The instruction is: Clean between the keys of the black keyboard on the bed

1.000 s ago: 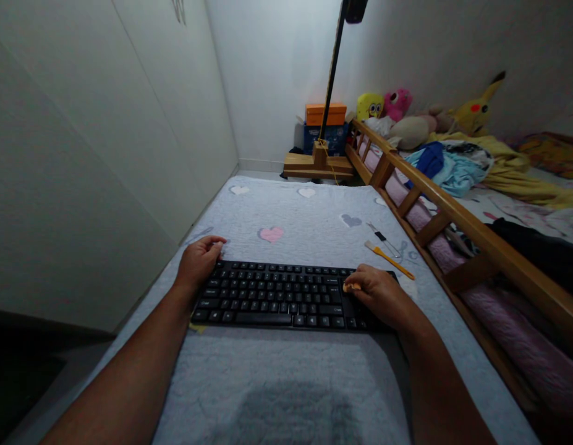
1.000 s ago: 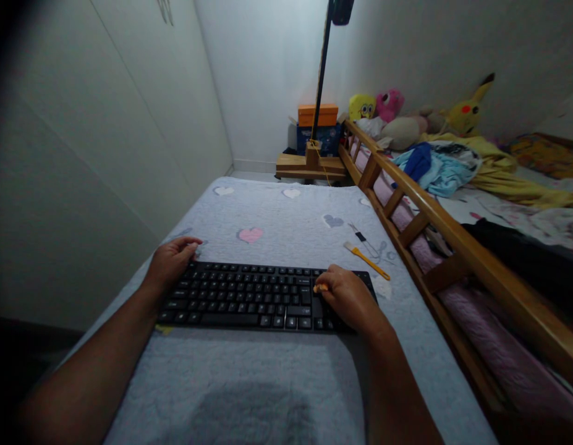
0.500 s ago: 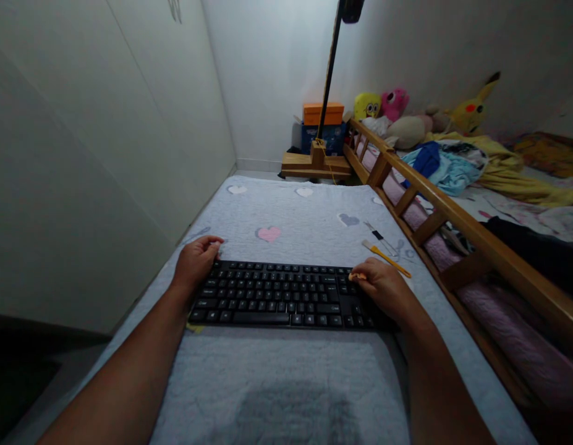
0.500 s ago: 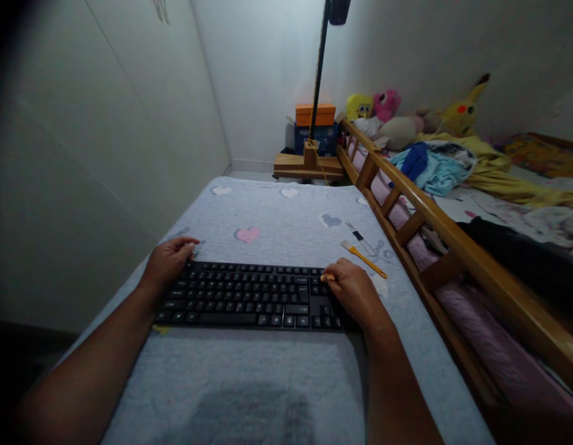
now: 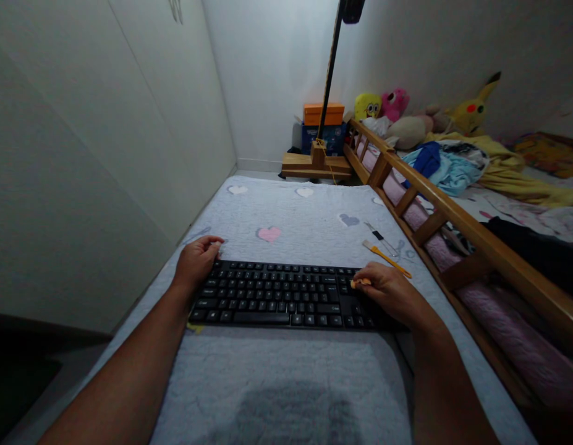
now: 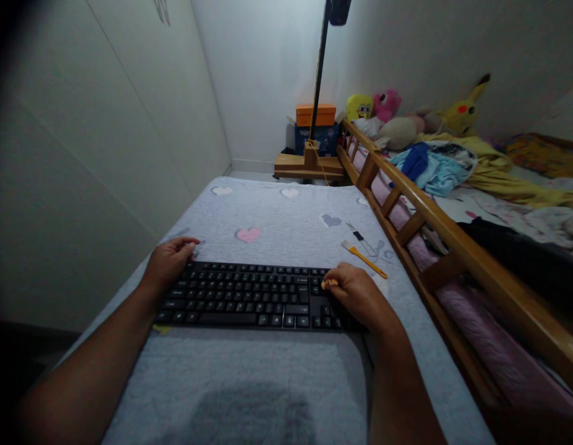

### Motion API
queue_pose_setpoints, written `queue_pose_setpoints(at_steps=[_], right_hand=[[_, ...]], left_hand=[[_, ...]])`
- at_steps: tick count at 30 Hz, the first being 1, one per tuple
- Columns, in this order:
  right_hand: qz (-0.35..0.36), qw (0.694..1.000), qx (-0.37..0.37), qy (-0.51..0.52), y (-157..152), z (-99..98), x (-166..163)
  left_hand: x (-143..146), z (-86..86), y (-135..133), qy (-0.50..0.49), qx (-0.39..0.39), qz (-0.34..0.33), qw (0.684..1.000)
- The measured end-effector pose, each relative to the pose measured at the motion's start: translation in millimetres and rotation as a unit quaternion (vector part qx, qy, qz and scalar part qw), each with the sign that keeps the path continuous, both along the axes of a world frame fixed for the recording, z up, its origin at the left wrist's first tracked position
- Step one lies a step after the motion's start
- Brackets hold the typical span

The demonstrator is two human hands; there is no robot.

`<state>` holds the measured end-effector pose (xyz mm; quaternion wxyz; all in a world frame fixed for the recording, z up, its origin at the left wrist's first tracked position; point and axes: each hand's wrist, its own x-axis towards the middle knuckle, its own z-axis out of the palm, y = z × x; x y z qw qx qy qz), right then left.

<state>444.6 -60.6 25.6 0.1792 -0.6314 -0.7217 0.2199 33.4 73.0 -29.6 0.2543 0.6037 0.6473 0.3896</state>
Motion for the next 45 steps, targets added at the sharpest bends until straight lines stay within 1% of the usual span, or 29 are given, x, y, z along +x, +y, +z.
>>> queue_pose_setpoints(at_steps=[2,4,9,16,18,20,23,27,32,35,40,45], right_hand=[[-0.023,0.999,0.033,-0.015,3,-2.3,-4],[-0.032,0.998,0.040,-0.035,6,-4.7,-7],[-0.010,0.998,0.008,-0.058,6,-4.7,-9],[0.034,0.998,-0.055,-0.007,-3,4.5,3],[0.033,0.998,-0.059,0.008,-5,7.2,8],[0.005,0.999,-0.037,0.013,-5,9.7,12],[-0.046,0.999,0.026,0.001,-4,11.6,17],[-0.074,0.993,0.089,-0.017,-2,4.7,15],[-0.066,0.994,0.089,-0.020,1,-11.7,10],[-0.047,0.996,0.073,-0.024,0,-15.7,12],[-0.021,0.998,0.057,-0.023,-6,-12.4,16],[0.011,1.000,0.026,0.009,-15,-5.4,19]], left_hand=[[1,1.0,-1,0.000,-0.002,0.000,1.000],[1,0.9,-1,0.000,-0.003,0.002,1.000],[-1,-2.3,0,-0.003,-0.006,0.000,1.000],[-1,-3.2,1,-0.005,-0.003,-0.004,1.000],[-1,-2.1,0,-0.006,-0.003,-0.004,1.000],[0,-0.6,0,-0.003,-0.005,-0.003,1.000],[0,0.9,-1,0.004,-0.012,-0.002,1.000],[-1,-0.9,1,0.006,-0.018,0.003,1.000],[-3,-5.1,3,0.015,-0.010,-0.002,1.000],[-3,-6.9,4,0.015,-0.009,-0.001,1.000],[-4,-7.9,4,0.021,-0.007,0.000,1.000],[-2,-5.6,2,0.010,-0.011,0.001,1.000]])
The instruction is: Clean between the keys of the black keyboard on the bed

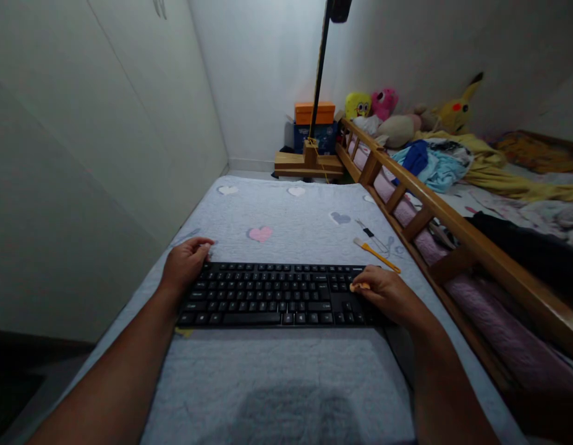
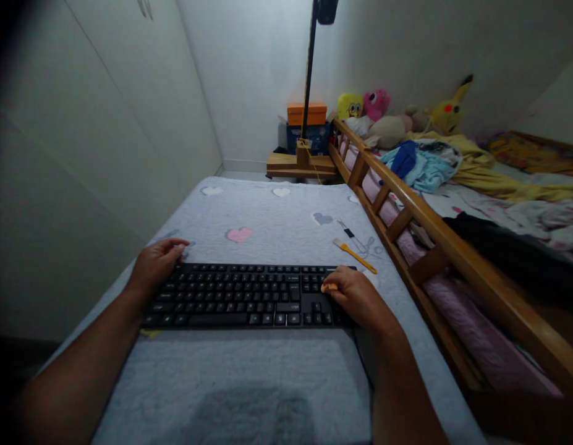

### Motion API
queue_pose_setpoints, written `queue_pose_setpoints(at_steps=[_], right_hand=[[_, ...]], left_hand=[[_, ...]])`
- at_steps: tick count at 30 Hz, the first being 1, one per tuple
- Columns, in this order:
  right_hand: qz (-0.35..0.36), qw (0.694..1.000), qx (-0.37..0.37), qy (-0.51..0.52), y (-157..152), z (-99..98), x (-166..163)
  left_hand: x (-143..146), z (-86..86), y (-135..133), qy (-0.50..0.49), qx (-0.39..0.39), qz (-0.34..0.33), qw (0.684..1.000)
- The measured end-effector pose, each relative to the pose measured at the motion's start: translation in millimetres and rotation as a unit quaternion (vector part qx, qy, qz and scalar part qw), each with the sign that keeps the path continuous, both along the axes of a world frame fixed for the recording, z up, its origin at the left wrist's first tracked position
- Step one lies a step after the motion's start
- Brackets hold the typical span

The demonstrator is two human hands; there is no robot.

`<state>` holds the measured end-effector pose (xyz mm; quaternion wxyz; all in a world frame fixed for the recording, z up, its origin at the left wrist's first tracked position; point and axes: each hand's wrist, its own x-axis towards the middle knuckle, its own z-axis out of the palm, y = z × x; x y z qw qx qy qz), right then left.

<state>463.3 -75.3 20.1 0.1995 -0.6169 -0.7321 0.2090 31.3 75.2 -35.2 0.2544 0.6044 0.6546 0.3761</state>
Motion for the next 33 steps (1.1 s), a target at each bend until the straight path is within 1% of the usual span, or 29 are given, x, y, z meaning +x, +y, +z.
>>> queue_pose_setpoints(at_steps=[3,7,10,13,18,22,24,26,29,31,33], right_hand=[[-0.006,1.000,-0.001,0.012,0,0.3,-1],[-0.058,0.997,0.053,0.004,5,-6.4,-5],[-0.063,0.995,0.070,-0.007,7,-11.5,-7],[-0.040,0.998,0.051,-0.012,6,-10.4,-6],[0.008,1.000,-0.002,-0.011,-1,1.8,-4],[0.025,0.999,-0.040,0.002,-5,6.9,-1],[0.008,0.999,-0.031,0.018,-5,6.1,3],[-0.032,0.999,0.002,0.029,-4,3.9,6],[-0.094,0.994,0.052,0.018,0,-0.2,10],[-0.110,0.992,0.065,0.006,3,-3.1,11],[-0.109,0.992,0.067,-0.002,4,-5.8,11]], left_hand=[[1,1.5,-1,0.004,0.000,-0.002,1.000],[2,3.4,-1,0.015,0.000,0.001,1.000],[3,5.0,-2,0.017,-0.004,0.005,1.000],[4,5.4,-3,0.013,-0.007,0.006,1.000],[4,4.3,-2,0.022,-0.004,0.010,1.000],[4,4.9,-2,0.030,-0.005,0.012,0.999],[4,4.7,-2,0.029,-0.005,0.011,1.000],[3,3.8,-2,0.028,-0.004,0.009,1.000],[2,1.9,-1,0.034,0.000,0.006,0.999],[1,1.2,-1,0.036,-0.002,0.005,0.999],[0,1.2,0,0.038,-0.006,0.006,0.999]])
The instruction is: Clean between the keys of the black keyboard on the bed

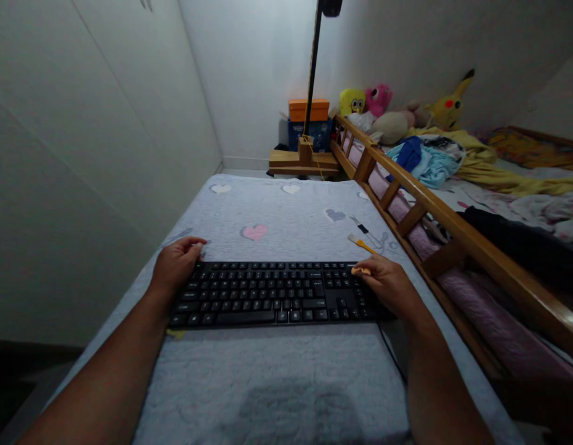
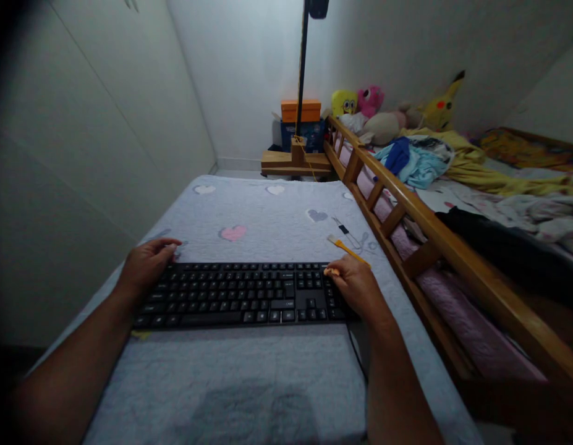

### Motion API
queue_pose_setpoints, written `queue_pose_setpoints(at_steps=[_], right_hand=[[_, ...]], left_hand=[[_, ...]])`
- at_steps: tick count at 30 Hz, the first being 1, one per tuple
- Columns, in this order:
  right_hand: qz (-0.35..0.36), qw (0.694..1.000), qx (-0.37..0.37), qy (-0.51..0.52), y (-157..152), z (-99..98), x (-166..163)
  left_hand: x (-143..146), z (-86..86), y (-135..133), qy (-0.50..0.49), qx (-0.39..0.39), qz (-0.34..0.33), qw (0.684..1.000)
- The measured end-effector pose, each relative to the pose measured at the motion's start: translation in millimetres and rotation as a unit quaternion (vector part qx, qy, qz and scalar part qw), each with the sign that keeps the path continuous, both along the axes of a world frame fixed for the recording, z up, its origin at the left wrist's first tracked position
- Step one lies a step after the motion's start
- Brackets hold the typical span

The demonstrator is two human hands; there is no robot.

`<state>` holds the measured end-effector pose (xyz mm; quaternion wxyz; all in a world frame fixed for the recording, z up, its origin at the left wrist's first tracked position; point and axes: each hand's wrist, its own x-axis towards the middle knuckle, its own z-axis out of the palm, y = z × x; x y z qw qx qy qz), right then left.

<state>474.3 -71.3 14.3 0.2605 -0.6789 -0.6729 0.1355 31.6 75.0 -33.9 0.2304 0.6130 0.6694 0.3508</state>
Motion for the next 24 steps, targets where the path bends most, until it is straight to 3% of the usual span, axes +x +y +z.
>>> queue_pose_setpoints(at_steps=[16,24], right_hand=[[0.064,0.992,-0.101,0.038,-11,12.1,5],[0.003,1.000,-0.018,-0.005,2,1.3,0]], left_hand=[[-2,-1.7,2,0.001,-0.002,-0.010,1.000],[2,3.0,-2,0.009,-0.004,-0.007,1.000]])
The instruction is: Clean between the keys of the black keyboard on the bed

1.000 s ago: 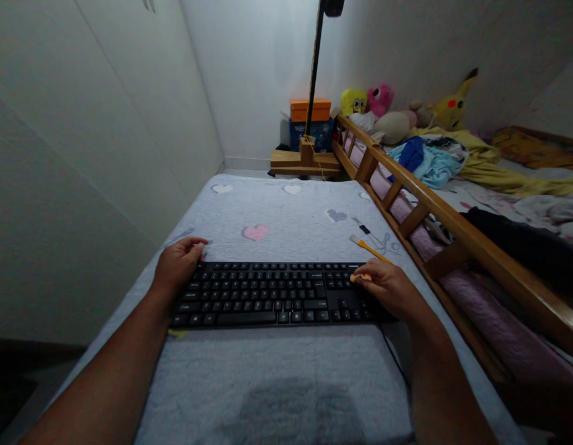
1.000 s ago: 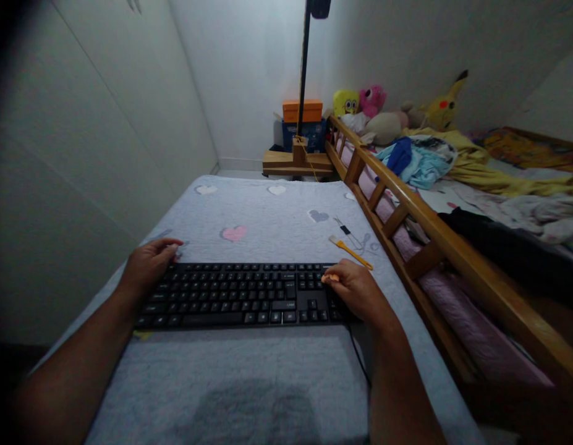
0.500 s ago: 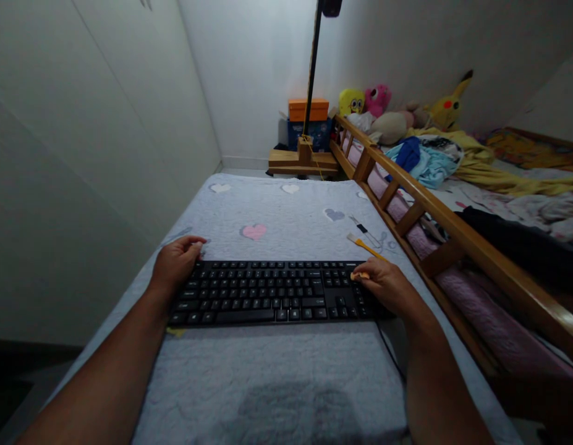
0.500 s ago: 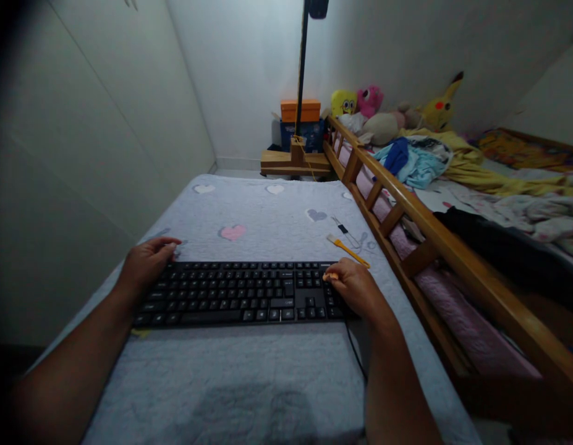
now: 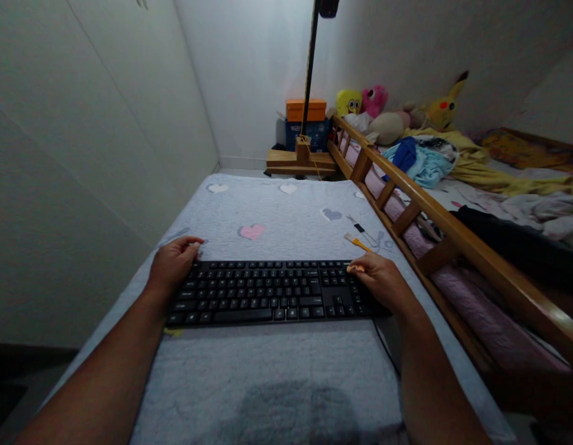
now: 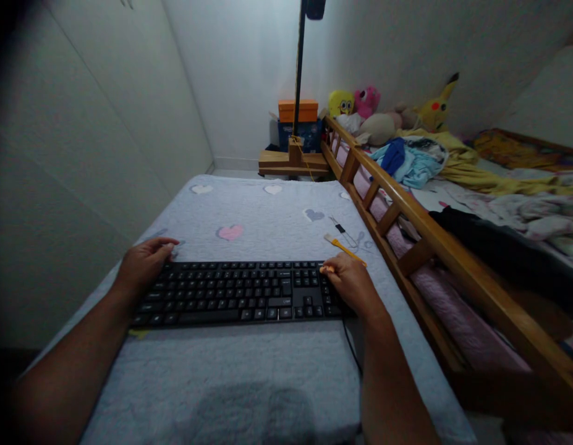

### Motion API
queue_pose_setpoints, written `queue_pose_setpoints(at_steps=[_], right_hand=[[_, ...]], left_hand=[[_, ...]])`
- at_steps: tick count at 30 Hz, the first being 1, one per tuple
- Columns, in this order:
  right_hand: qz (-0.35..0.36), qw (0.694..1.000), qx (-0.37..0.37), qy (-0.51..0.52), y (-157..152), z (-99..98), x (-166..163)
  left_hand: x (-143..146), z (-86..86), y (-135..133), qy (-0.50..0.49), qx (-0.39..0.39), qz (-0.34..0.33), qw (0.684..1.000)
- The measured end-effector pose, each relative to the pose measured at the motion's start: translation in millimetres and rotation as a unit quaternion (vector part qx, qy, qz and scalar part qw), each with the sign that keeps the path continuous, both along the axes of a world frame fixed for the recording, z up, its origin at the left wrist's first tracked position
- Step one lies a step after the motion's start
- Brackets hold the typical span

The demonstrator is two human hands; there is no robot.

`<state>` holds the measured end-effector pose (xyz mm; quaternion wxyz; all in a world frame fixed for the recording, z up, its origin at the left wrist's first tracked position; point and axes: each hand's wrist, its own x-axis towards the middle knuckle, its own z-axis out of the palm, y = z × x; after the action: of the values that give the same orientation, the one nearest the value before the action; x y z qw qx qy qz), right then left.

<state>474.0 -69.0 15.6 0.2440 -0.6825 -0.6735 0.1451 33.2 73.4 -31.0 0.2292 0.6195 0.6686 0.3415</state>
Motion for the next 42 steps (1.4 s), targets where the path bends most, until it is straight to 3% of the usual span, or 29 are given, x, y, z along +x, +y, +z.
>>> queue_pose_setpoints(at_steps=[13,42], right_hand=[[0.057,0.995,-0.074,-0.025,-14,7.0,1],[0.085,0.991,-0.099,0.016,-50,6.7,2]], left_hand=[[-1,-1.4,1,-0.004,0.007,-0.003,1.000],[-1,-1.9,1,0.010,0.005,-0.004,1.000]])
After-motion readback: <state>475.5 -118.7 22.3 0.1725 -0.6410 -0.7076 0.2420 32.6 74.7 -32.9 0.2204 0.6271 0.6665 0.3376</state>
